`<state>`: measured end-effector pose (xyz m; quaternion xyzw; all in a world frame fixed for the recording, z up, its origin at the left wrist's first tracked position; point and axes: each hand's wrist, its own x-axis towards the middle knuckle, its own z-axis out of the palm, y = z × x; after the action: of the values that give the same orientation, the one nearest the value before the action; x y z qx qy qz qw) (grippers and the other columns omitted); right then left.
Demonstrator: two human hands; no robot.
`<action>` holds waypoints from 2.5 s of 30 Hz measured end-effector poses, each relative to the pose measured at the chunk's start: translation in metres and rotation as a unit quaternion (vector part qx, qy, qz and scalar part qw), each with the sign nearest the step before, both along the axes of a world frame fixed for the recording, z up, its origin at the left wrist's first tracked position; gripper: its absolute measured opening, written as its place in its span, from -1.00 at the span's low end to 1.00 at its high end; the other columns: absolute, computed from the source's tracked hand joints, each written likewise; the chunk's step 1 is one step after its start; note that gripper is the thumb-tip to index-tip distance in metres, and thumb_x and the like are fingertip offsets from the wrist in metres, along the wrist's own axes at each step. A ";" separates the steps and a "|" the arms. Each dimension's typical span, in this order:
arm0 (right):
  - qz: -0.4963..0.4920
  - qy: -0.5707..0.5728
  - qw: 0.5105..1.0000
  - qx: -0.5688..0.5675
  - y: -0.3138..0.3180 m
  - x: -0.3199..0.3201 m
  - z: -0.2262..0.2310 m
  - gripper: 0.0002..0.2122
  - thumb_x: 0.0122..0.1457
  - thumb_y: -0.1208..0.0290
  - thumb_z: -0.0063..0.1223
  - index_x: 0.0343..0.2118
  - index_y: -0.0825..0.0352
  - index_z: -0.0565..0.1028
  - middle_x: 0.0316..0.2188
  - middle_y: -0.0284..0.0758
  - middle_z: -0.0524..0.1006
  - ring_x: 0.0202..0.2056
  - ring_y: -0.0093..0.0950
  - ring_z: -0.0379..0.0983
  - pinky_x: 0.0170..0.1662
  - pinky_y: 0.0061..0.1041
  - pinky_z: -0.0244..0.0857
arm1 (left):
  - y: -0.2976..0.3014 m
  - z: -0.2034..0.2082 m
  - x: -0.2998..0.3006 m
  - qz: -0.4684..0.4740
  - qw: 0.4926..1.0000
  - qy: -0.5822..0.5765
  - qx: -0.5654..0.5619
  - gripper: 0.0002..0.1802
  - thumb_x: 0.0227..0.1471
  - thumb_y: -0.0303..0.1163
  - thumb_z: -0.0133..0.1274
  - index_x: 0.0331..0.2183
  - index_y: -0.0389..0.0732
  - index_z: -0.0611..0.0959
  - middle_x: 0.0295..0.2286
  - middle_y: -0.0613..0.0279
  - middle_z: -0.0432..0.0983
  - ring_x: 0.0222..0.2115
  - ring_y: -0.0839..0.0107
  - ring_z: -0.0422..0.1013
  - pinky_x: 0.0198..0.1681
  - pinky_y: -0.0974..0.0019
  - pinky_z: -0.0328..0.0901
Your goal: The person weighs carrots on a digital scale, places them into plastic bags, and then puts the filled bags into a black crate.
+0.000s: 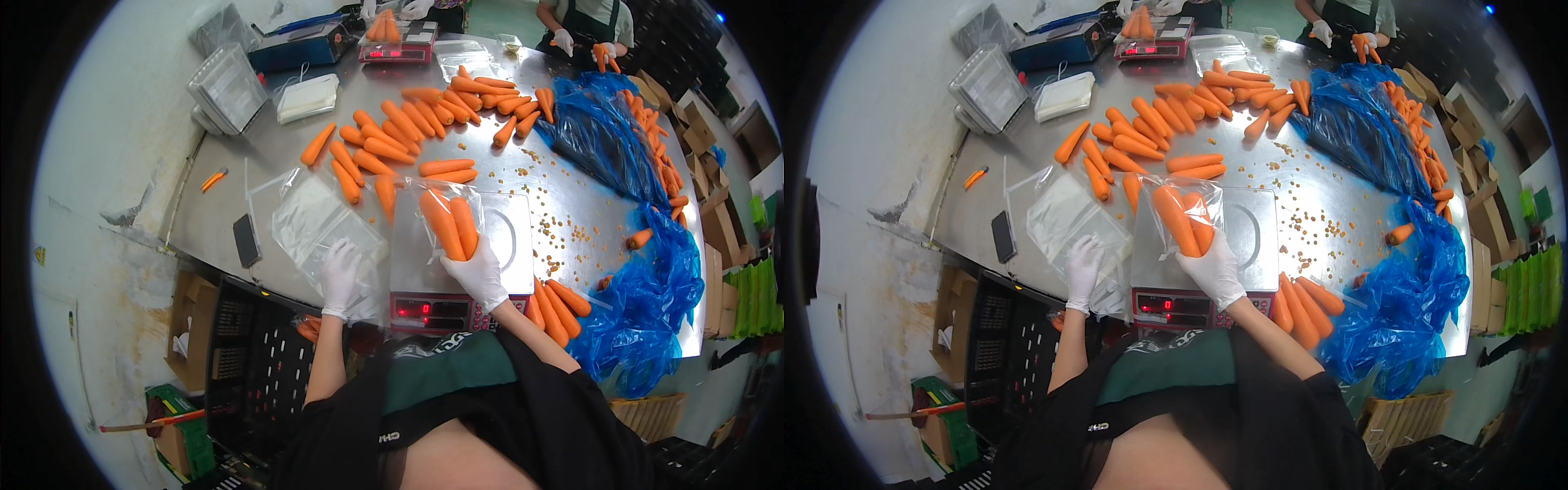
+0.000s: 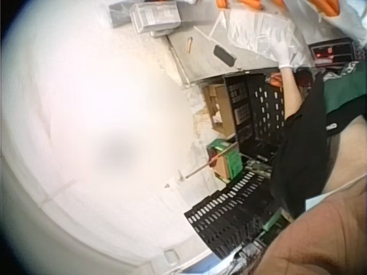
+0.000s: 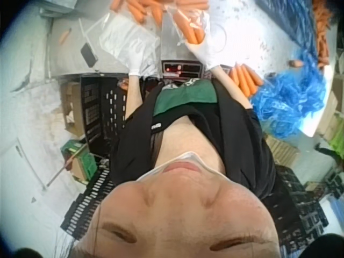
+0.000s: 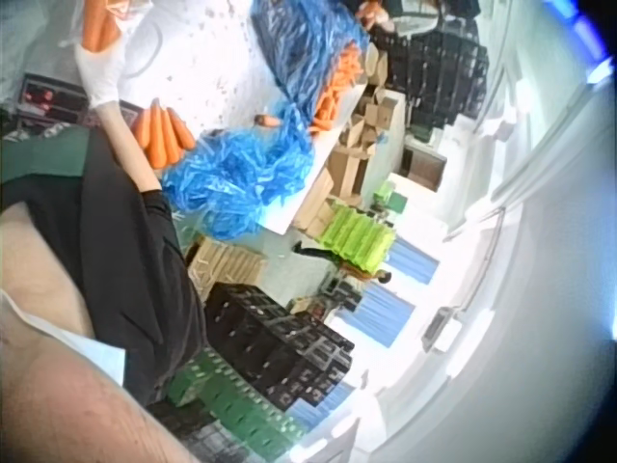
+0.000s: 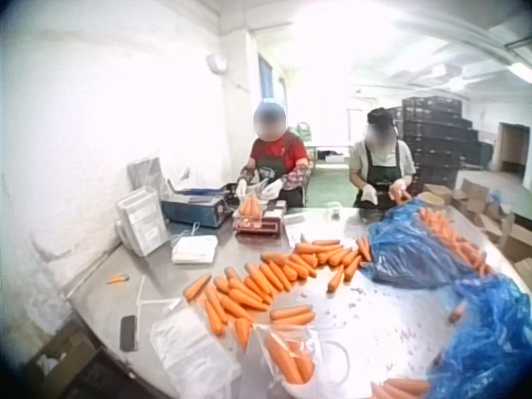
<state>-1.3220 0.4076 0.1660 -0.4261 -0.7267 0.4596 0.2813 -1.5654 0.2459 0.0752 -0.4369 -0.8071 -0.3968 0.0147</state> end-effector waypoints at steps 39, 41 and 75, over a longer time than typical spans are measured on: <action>0.144 -0.064 0.972 -0.173 0.190 0.053 0.058 -0.59 0.09 0.04 0.04 -0.31 0.40 0.44 -0.63 -0.43 0.38 -0.63 -0.69 0.27 -0.57 -0.63 0.19 | 0.067 0.087 0.146 -0.009 0.998 -0.037 -0.047 -0.36 -0.27 -0.36 0.30 -0.02 -0.11 0.58 -0.46 0.29 0.43 -0.56 0.40 0.40 -0.46 0.33 0.32; 0.190 -0.112 0.963 -0.157 0.133 0.101 0.098 -0.55 0.06 0.05 0.14 -0.21 0.40 0.46 -0.64 -0.47 0.38 -0.67 -0.73 0.28 -0.65 -0.69 0.11 | 0.070 0.093 0.146 -0.025 0.998 0.002 -0.064 -0.34 -0.25 -0.30 0.30 -0.01 -0.12 0.56 -0.48 0.31 0.41 -0.55 0.40 0.39 -0.46 0.34 0.32; 0.255 0.037 0.902 -0.348 0.147 0.030 -0.038 -0.81 0.13 0.38 0.03 -0.46 0.42 0.54 -0.53 -0.32 0.54 -0.56 -0.59 0.44 -0.44 -0.64 0.34 | 0.078 0.075 0.064 -0.159 0.837 -0.521 -0.054 -0.75 0.09 -0.29 0.05 -0.47 -0.28 0.61 -0.64 0.28 0.50 -0.74 0.59 0.36 -0.72 0.55 0.19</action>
<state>-1.2919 0.5549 0.1283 -0.2795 -0.5936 0.7545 0.0153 -1.5014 0.3237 0.1505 -0.2876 -0.6353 -0.5186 -0.4947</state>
